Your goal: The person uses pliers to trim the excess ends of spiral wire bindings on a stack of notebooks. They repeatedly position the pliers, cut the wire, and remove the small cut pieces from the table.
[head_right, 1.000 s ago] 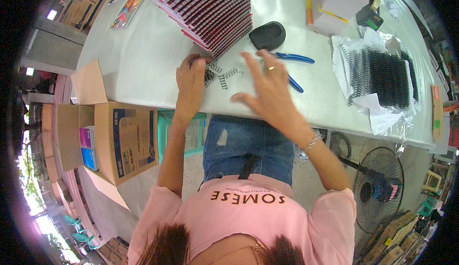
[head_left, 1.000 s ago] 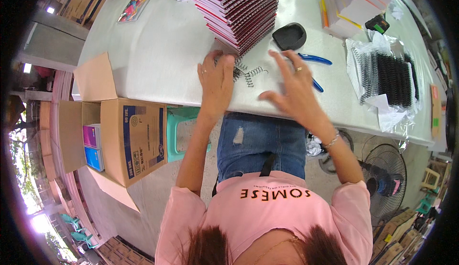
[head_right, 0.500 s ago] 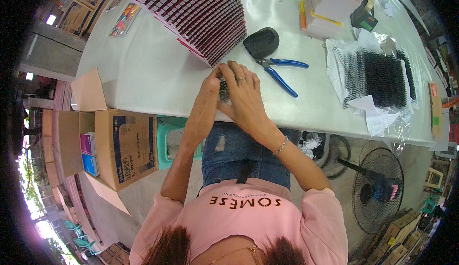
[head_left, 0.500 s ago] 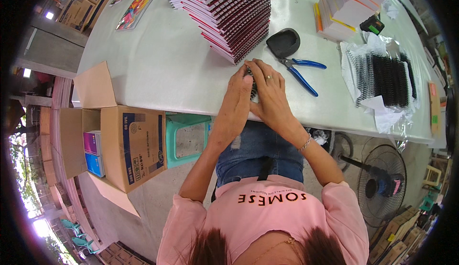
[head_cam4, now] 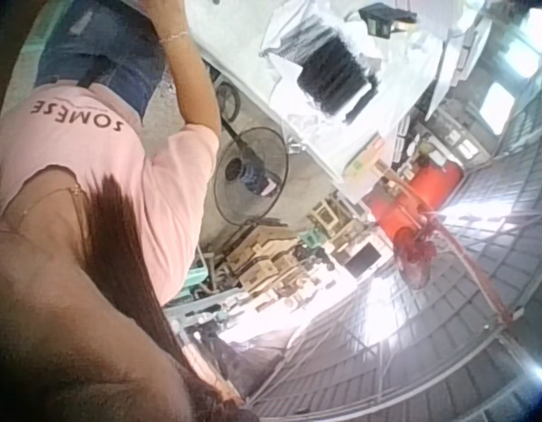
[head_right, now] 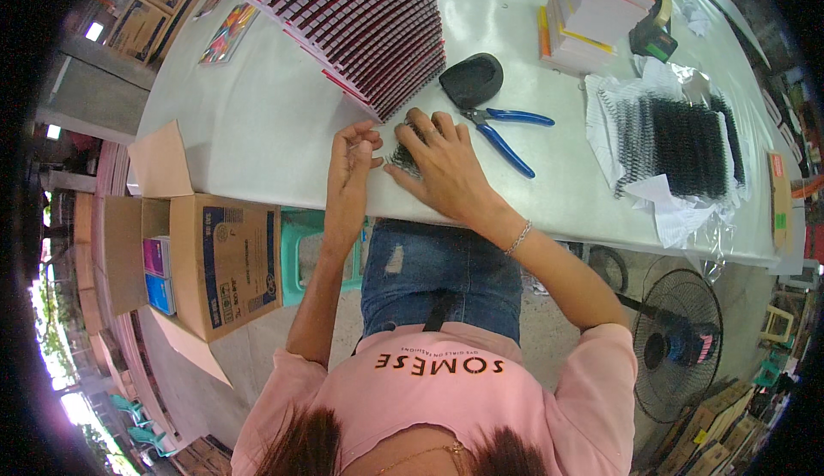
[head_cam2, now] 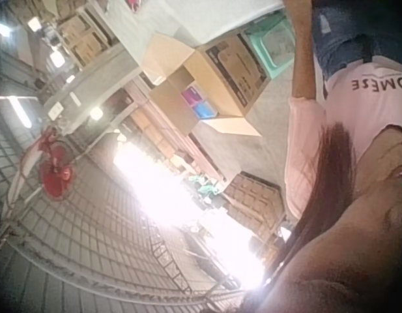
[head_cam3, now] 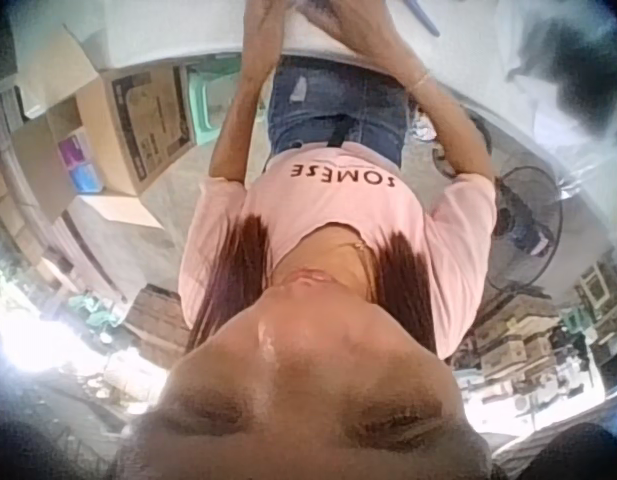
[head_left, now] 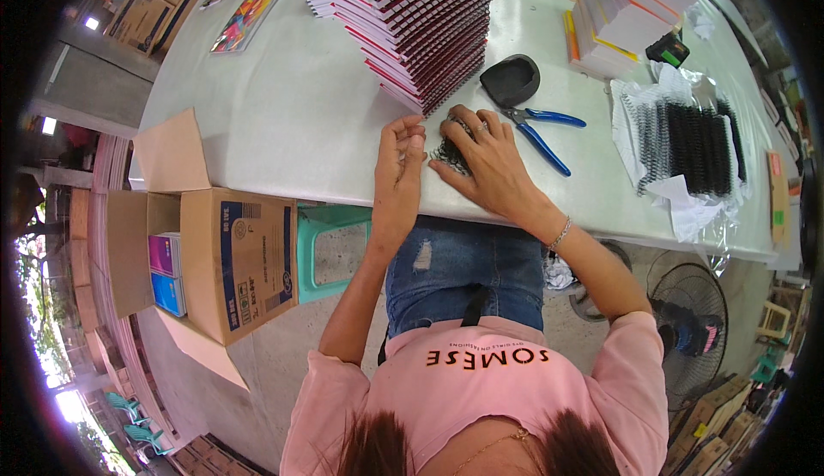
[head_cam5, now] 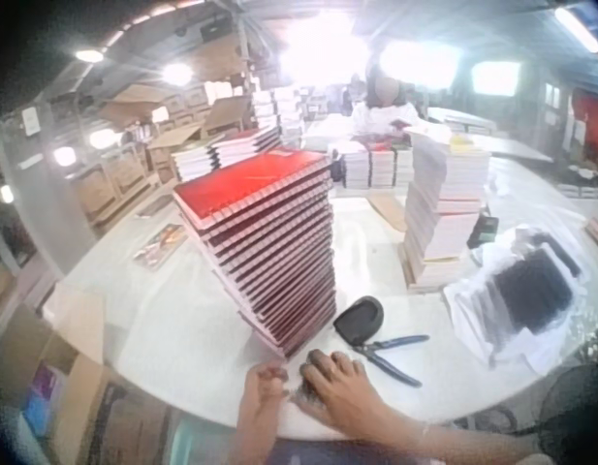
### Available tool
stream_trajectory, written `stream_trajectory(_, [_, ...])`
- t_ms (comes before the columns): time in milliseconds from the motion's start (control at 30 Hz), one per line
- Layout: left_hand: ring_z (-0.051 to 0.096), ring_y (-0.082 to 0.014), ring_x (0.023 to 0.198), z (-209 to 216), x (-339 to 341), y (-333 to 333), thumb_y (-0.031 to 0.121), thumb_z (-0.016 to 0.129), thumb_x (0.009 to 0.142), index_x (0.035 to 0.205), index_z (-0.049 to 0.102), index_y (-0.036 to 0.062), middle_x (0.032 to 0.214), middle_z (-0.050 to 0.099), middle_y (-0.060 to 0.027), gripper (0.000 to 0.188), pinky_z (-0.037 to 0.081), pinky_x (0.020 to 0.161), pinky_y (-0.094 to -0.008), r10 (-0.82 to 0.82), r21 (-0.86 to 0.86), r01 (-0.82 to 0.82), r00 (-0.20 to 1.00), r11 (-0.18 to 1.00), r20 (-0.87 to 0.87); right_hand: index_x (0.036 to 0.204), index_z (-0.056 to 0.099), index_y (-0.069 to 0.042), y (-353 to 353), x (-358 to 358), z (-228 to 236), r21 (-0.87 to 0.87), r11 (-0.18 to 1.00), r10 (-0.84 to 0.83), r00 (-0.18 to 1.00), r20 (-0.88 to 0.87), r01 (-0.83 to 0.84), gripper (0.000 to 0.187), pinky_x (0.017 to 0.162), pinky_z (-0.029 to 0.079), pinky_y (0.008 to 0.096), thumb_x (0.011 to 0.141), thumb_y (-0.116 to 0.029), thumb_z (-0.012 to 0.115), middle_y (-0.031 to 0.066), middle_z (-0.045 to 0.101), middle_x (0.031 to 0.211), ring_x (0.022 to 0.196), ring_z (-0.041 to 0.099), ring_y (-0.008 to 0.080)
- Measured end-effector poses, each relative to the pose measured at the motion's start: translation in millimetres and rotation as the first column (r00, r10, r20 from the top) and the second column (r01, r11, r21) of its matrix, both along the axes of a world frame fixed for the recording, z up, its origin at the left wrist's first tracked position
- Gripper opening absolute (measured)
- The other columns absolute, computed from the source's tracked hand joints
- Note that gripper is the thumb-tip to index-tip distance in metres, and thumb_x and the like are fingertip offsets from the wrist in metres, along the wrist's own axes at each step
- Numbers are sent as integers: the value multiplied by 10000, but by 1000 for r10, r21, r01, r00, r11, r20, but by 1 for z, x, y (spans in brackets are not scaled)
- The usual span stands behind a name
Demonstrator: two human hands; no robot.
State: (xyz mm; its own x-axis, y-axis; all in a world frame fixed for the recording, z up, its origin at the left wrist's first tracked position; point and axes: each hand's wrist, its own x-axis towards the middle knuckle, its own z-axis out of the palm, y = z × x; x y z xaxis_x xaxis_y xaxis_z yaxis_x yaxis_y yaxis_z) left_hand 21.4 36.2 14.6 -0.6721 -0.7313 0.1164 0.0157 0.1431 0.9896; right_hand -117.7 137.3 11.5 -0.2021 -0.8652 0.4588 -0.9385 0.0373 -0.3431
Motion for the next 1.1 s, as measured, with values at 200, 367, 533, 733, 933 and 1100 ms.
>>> stream_trajectory(200, [560, -179, 1148, -5, 1, -3, 175, 480, 1089, 1378, 477, 17, 1213, 560, -94, 329, 499, 953, -331, 29, 48, -28, 999, 998, -35, 1092, 673, -99, -12, -23, 2, 17, 994, 107, 991, -83, -106, 339, 794, 526, 395, 885, -361, 729, 115, 610, 1121, 969, 550, 303])
stream_trajectory(367, [573, -178, 1121, -6, 1, -3, 148, 497, 1079, 1376, 472, 12, 1202, 563, -91, 328, 506, 941, -328, 17, 45, -14, 998, 999, -55, 1045, 695, -96, -13, -31, 0, -19, 1000, 17, 1000, -16, -17, 312, 782, 556, 384, 851, -329, 771, 105, 618, 1098, 990, 574, 308])
stream_trajectory(533, [576, -173, 1123, -14, 1, -6, 137, 535, 1060, 1370, 481, 13, 1182, 572, -86, 338, 504, 939, -324, 12, 19, -11, 998, 1000, -60, 1043, 699, -65, -14, -36, 0, -211, 969, -81, 973, 215, 127, 277, 775, 545, 372, 848, -241, 786, 126, 647, 1055, 951, 598, 284])
stream_trajectory(733, [588, -217, 1121, -1, -12, 1, 143, 663, 971, 1339, 571, 45, 1193, 590, -103, 391, 488, 962, -347, -57, -267, 76, 995, 961, 79, 1032, 711, -69, 2, -54, 29, -129, 941, 2, 376, 927, 314, 206, 622, 466, 242, 937, -248, 743, 74, 671, 887, 681, 584, 170])
stream_trajectory(933, [600, -307, 1103, -10, -51, 12, 133, 751, 860, 1312, 628, 58, 1170, 587, -151, 474, 484, 960, -383, 32, -677, 58, 992, 733, 120, 1115, 672, -89, 30, -85, 36, -314, 873, 470, -471, 746, 374, 378, 568, 520, 264, 1019, -450, 613, 196, 703, 1112, 863, 670, 295])
stream_trajectory(1100, [631, -293, 983, -4, -66, 6, 111, 733, 866, 1150, 720, 51, 1106, 615, -139, 290, 506, 883, -371, -65, -585, 207, 965, 785, 254, 1196, 665, -75, 61, -84, 25, -538, 786, 561, -717, 414, 304, 491, 862, 558, 437, 1061, -511, 482, 236, 627, 1287, 1080, 620, 405])
